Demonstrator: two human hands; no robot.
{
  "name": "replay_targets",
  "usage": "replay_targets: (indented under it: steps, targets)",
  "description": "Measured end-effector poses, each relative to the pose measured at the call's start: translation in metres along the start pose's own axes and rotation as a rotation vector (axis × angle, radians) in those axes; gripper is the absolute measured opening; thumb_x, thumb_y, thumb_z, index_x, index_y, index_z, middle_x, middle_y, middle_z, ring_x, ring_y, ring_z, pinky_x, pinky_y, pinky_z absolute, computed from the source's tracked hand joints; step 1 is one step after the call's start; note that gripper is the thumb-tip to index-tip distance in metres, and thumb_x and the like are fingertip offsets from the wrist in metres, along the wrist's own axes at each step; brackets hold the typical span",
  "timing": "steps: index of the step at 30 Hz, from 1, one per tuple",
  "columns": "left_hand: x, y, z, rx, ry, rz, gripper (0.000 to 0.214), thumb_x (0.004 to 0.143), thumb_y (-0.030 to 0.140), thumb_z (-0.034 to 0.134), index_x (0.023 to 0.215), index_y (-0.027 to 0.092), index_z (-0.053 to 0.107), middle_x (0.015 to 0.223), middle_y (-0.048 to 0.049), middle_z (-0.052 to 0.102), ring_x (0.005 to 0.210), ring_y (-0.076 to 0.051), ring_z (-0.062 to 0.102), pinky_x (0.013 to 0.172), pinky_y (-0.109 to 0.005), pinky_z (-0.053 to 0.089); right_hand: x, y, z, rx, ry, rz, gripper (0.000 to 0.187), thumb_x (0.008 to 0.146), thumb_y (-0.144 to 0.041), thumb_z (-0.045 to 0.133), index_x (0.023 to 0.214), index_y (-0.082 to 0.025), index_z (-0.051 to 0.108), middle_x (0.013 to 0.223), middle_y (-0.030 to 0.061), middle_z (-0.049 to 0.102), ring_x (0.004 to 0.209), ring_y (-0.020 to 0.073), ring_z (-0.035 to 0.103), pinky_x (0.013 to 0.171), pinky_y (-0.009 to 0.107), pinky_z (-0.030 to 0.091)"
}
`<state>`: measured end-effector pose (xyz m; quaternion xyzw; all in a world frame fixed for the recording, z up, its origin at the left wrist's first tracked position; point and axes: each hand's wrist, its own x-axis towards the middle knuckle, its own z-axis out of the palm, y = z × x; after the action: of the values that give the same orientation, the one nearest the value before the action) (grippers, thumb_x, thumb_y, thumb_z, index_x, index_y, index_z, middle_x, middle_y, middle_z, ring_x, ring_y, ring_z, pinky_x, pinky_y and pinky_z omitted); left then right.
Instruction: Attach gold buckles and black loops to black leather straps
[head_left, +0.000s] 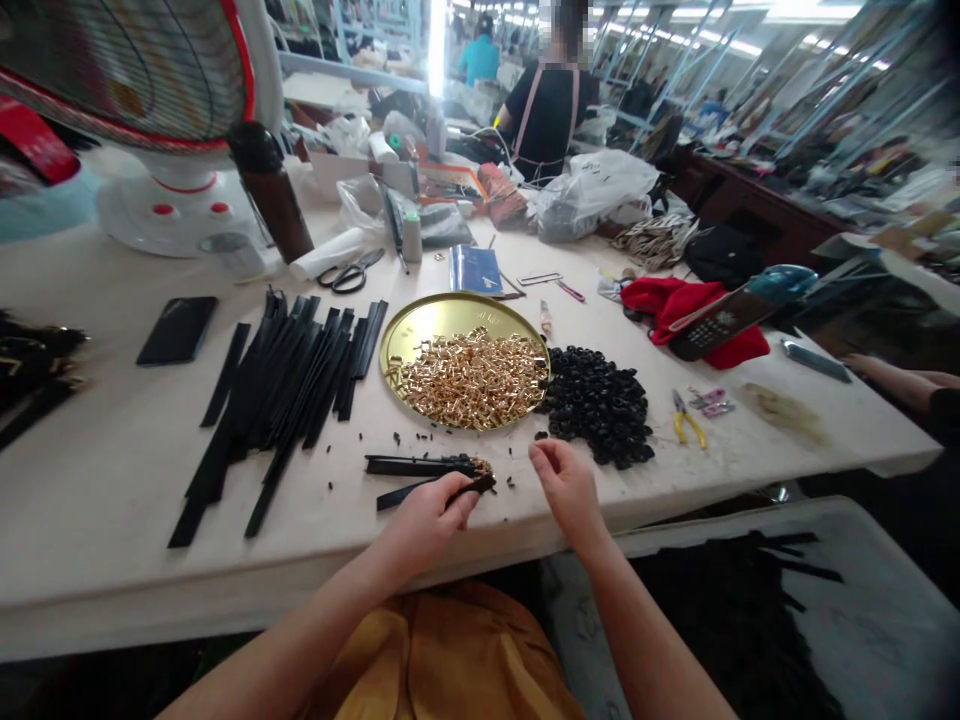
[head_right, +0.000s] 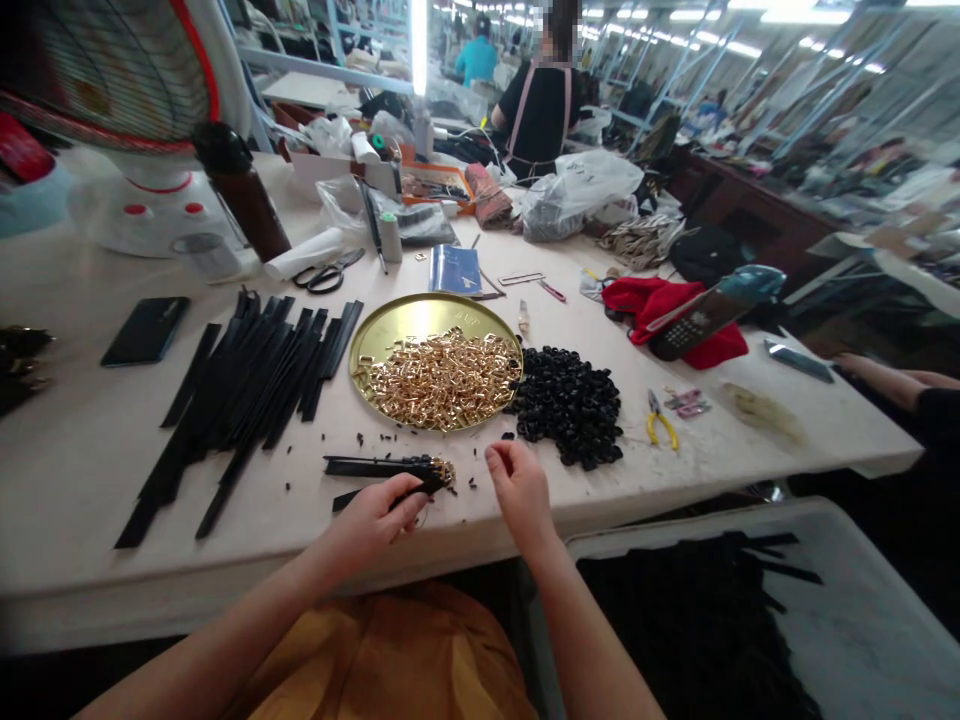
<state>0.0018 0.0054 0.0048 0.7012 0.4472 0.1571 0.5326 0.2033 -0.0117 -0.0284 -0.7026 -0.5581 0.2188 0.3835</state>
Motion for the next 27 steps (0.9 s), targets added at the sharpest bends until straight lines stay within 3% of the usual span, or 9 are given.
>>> replay_targets:
  steps: [2,4,8,10,12,16,18,21,27]
  targets:
    - [0.008,0.0,0.0,0.006,0.008,-0.019,0.027,0.083,0.036,0.038,0.077,0.016,0.056,0.062,0.001,0.054,0.058,-0.012,0.048,0.054,-0.021,0.034,0.025,0.017,-0.003,-0.334,0.032,-0.031,0.02,0.08,-0.031,0.05,0.09,-0.016,0.059,0.085,0.0081,0.057,0.069,0.0183,0.053,0.066,0.031,0.038]
    - [0.014,-0.001,0.0,-0.005,-0.006,-0.021,0.026,0.083,0.036,0.039,0.077,0.016,0.055,0.061,0.0013,0.054,0.058,-0.012,0.048,0.054,-0.021,0.034,0.041,0.027,-0.001,-0.582,-0.022,-0.047,0.016,0.08,-0.026,0.051,0.088,-0.016,0.06,0.088,0.0107,0.056,0.07,0.0194,0.053,0.065,0.031,0.037]
    - [0.018,-0.001,0.0,-0.02,-0.015,-0.015,0.026,0.083,0.036,0.039,0.073,0.017,0.053,0.06,0.0018,0.053,0.058,-0.012,0.048,0.054,-0.02,0.033,0.046,0.032,0.005,-0.636,-0.066,-0.049,0.008,0.079,-0.02,0.05,0.081,-0.017,0.057,0.086,0.0099,0.055,0.07,0.0191,0.052,0.062,0.03,0.036]
    - [0.019,0.001,-0.001,-0.027,-0.013,-0.009,0.027,0.083,0.038,0.039,0.072,0.017,0.052,0.06,0.0024,0.053,0.057,-0.011,0.048,0.053,-0.02,0.032,0.041,0.029,0.005,-0.463,-0.029,-0.01,0.004,0.076,-0.022,0.055,0.077,-0.018,0.054,0.081,0.0068,0.055,0.07,0.0188,0.052,0.063,0.031,0.036]
    - [0.02,0.005,0.0,-0.039,0.002,0.002,0.027,0.083,0.038,0.039,0.072,0.017,0.052,0.058,0.0031,0.052,0.056,-0.011,0.047,0.053,-0.021,0.032,0.033,0.021,0.003,-0.163,-0.033,0.087,0.014,0.072,-0.028,0.061,0.072,-0.019,0.051,0.071,0.0021,0.054,0.065,0.0173,0.051,0.062,0.03,0.036]
    - [0.022,0.015,0.004,-0.056,0.071,0.045,0.028,0.084,0.038,0.039,0.072,0.017,0.052,0.057,0.0033,0.05,0.053,-0.01,0.045,0.052,-0.021,0.031,0.012,-0.007,0.003,0.61,-0.208,0.336,0.029,0.065,-0.04,0.068,0.069,-0.02,0.047,0.057,-0.0054,0.049,0.052,0.0114,0.046,0.054,0.026,0.035]
    - [0.02,0.018,0.007,-0.062,0.103,0.076,0.028,0.084,0.038,0.038,0.071,0.016,0.052,0.057,0.0033,0.049,0.053,-0.01,0.045,0.052,-0.021,0.031,0.001,-0.021,0.007,0.886,-0.3,0.412,0.032,0.062,-0.04,0.071,0.067,-0.02,0.046,0.054,-0.0071,0.047,0.049,0.0091,0.043,0.051,0.024,0.032]
    - [0.012,0.02,0.01,-0.069,0.159,0.11,0.028,0.084,0.037,0.039,0.071,0.016,0.053,0.058,0.0033,0.05,0.054,-0.01,0.045,0.054,-0.021,0.032,-0.012,-0.034,0.014,1.054,-0.344,0.452,0.033,0.06,-0.036,0.073,0.064,-0.019,0.045,0.051,-0.0081,0.045,0.047,0.0071,0.039,0.049,0.022,0.029]
    - [-0.009,0.019,0.011,0.034,0.218,0.141,0.025,0.084,0.033,0.04,0.076,0.017,0.056,0.064,0.0019,0.055,0.058,-0.01,0.047,0.056,-0.021,0.032,-0.024,-0.043,0.023,1.102,-0.26,0.42,0.032,0.061,-0.036,0.073,0.066,-0.019,0.046,0.052,-0.0084,0.047,0.046,0.0063,0.04,0.049,0.021,0.031]
